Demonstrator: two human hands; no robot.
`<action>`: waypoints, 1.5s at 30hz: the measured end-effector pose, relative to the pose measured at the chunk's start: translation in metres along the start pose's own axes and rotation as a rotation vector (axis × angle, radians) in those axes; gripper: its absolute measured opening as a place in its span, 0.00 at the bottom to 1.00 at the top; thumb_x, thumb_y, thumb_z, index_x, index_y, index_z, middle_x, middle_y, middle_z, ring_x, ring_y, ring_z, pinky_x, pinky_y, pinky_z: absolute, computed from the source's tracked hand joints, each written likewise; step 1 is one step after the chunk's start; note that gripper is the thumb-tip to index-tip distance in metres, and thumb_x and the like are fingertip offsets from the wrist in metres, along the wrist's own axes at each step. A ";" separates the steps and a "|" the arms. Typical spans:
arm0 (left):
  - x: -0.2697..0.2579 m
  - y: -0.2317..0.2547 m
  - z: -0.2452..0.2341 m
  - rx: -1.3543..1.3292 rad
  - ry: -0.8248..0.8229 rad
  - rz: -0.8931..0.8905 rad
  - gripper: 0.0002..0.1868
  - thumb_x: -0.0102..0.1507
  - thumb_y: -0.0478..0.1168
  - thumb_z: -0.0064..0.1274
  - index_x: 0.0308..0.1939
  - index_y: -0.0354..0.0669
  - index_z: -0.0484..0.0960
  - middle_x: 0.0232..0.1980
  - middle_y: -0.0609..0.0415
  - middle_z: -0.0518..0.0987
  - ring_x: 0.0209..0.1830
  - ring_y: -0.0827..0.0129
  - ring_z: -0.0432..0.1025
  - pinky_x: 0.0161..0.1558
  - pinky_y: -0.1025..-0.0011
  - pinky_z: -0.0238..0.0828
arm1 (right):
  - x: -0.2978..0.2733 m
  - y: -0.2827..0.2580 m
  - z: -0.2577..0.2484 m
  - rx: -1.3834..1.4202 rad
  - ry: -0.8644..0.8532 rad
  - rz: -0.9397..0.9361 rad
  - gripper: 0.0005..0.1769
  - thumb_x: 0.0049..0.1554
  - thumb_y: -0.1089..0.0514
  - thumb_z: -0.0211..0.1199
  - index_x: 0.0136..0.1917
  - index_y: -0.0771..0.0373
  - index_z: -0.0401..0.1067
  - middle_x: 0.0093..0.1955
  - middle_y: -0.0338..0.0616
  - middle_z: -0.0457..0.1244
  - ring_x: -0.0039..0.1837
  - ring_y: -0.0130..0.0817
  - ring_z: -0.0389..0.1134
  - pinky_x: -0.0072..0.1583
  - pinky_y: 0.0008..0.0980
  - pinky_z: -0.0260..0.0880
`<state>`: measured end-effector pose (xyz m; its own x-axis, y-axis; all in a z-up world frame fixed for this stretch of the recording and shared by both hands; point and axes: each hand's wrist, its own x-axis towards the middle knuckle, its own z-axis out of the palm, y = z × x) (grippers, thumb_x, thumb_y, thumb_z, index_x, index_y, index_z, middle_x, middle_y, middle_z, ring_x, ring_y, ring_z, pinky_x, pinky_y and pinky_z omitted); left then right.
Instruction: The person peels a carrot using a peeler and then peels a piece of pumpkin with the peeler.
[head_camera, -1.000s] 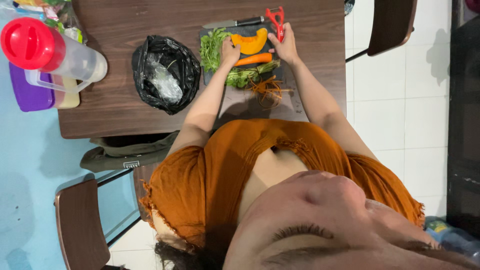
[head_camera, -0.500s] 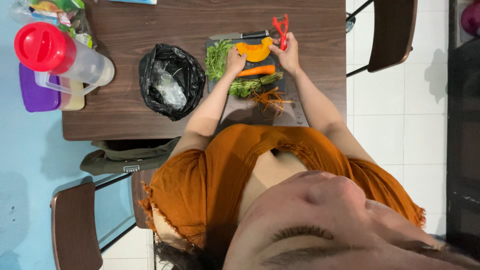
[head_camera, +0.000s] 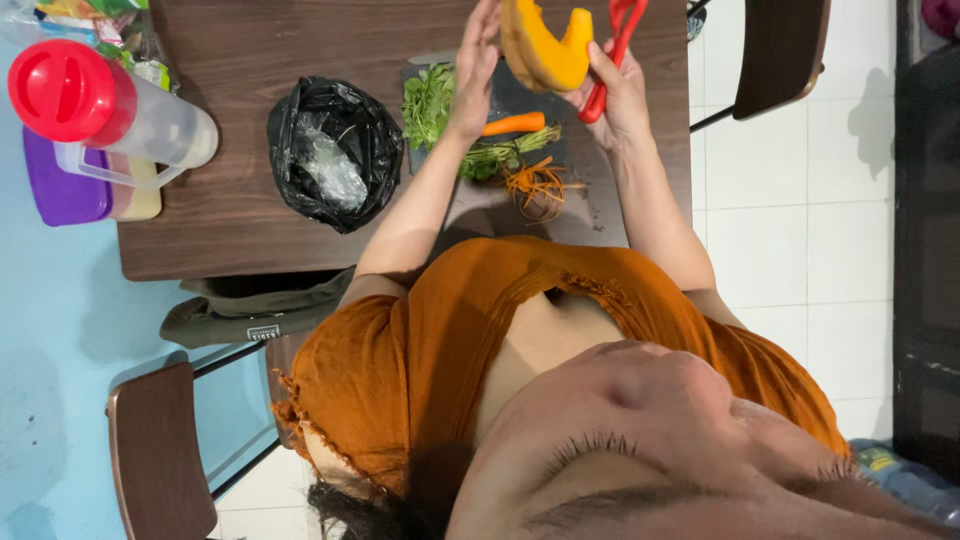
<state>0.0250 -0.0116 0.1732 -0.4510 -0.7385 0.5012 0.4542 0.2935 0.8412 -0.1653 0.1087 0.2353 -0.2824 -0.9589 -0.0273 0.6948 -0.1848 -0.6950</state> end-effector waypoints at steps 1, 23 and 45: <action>0.001 -0.001 0.007 -0.001 -0.002 -0.002 0.39 0.73 0.63 0.42 0.83 0.52 0.55 0.83 0.50 0.59 0.85 0.64 0.54 0.83 0.64 0.54 | -0.004 0.000 0.003 0.047 -0.037 0.056 0.07 0.68 0.63 0.60 0.53 0.60 0.62 0.54 0.53 0.69 0.51 0.43 0.76 0.52 0.45 0.80; -0.020 0.015 0.057 0.001 0.266 -0.191 0.31 0.79 0.58 0.26 0.71 0.36 0.64 0.65 0.44 0.73 0.68 0.62 0.69 0.71 0.63 0.63 | -0.058 0.015 0.051 -0.247 0.013 -0.581 0.16 0.71 0.68 0.60 0.57 0.61 0.53 0.51 0.49 0.63 0.40 0.25 0.64 0.40 0.27 0.66; -0.017 0.003 -0.003 -0.960 0.356 -0.643 0.44 0.70 0.67 0.32 0.70 0.26 0.59 0.63 0.29 0.72 0.61 0.39 0.74 0.60 0.46 0.80 | -0.105 -0.020 0.028 -1.459 0.066 -0.325 0.18 0.58 0.57 0.78 0.51 0.68 0.71 0.32 0.44 0.61 0.35 0.30 0.59 0.42 0.31 0.64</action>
<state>0.0363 0.0002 0.1662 -0.6360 -0.7541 -0.1638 0.6784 -0.6475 0.3472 -0.1310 0.2071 0.2723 -0.3473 -0.9007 0.2611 -0.6457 0.0278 -0.7631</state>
